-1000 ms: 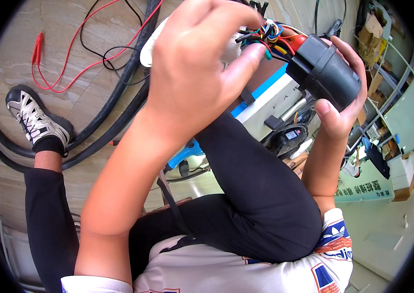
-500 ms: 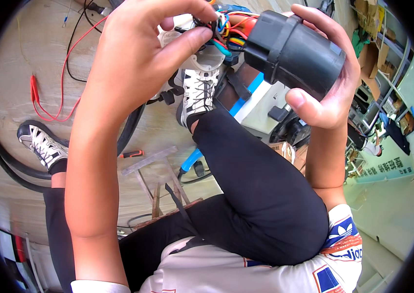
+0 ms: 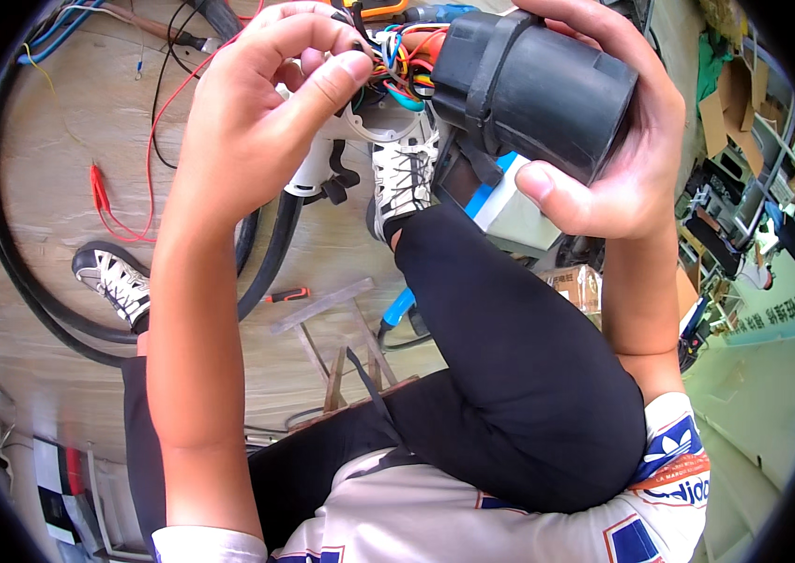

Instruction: The person manipulates colored wires inside a large black connector housing, fits a black sleeve over the internal components, and checks readings on a digital multimeter.

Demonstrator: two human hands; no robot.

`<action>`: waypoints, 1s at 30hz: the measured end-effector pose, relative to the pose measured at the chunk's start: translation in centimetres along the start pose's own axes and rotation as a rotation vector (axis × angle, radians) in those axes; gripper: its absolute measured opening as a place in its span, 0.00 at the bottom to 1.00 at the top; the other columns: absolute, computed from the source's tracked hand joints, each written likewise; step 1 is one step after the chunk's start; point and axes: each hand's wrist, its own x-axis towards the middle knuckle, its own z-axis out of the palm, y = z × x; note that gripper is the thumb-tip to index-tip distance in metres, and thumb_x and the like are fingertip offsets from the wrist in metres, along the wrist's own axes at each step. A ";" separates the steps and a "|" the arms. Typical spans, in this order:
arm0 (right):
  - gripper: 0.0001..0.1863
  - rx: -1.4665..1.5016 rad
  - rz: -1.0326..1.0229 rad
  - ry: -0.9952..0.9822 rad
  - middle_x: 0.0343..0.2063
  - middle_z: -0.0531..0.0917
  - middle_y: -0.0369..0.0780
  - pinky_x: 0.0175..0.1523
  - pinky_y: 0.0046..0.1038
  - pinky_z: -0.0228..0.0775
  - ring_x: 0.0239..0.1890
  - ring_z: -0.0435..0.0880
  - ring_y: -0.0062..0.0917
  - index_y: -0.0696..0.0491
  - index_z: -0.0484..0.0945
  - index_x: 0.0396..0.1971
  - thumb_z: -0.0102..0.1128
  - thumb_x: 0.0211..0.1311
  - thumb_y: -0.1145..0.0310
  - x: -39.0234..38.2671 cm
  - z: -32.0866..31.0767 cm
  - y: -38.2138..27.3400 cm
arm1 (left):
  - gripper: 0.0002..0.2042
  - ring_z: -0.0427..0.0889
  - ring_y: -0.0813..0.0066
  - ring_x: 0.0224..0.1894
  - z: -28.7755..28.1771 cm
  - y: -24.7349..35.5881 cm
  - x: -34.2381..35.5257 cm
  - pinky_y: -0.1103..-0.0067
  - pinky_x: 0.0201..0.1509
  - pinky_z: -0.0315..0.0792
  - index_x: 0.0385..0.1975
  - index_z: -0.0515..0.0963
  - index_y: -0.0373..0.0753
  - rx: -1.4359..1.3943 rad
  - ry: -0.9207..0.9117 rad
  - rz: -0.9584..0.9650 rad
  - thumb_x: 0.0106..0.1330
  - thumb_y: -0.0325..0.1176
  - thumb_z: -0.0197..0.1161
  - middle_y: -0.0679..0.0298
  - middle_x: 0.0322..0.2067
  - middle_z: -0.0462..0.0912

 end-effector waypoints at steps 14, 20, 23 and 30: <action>0.45 -0.081 -0.002 -0.090 0.50 0.82 0.51 0.58 0.30 0.73 0.50 0.83 0.32 0.70 0.73 0.58 0.74 0.36 0.62 -0.3 -0.2 -2.8 | 0.09 0.72 0.89 0.36 -0.3 1.1 0.5 0.85 0.43 0.65 0.39 0.82 0.37 -0.224 -0.042 -0.283 0.70 0.37 0.64 0.75 0.32 0.80; 0.42 -0.283 0.041 -0.147 0.48 0.83 0.50 0.57 0.30 0.74 0.49 0.85 0.33 0.67 0.75 0.55 0.75 0.35 0.62 -2.5 -1.1 -3.4 | 0.10 0.77 0.79 0.42 0.2 -0.5 -1.0 0.80 0.52 0.70 0.46 0.80 0.32 -0.371 -0.091 -0.336 0.73 0.32 0.60 0.66 0.39 0.83; 0.41 -0.295 0.066 -0.149 0.48 0.83 0.50 0.58 0.30 0.73 0.50 0.84 0.34 0.66 0.76 0.54 0.75 0.34 0.62 -3.3 -1.2 -3.9 | 0.10 0.78 0.79 0.42 0.9 -1.2 -1.0 0.80 0.50 0.71 0.47 0.80 0.32 -0.403 -0.053 -0.372 0.73 0.31 0.60 0.65 0.39 0.83; 0.37 -0.284 0.124 -0.057 0.45 0.84 0.47 0.52 0.31 0.77 0.45 0.86 0.36 0.57 0.82 0.51 0.76 0.28 0.70 -4.9 -1.0 -5.4 | 0.08 0.77 0.83 0.41 3.7 -0.7 -2.0 0.82 0.48 0.71 0.42 0.79 0.33 -0.189 -0.012 -0.246 0.72 0.32 0.63 0.65 0.43 0.80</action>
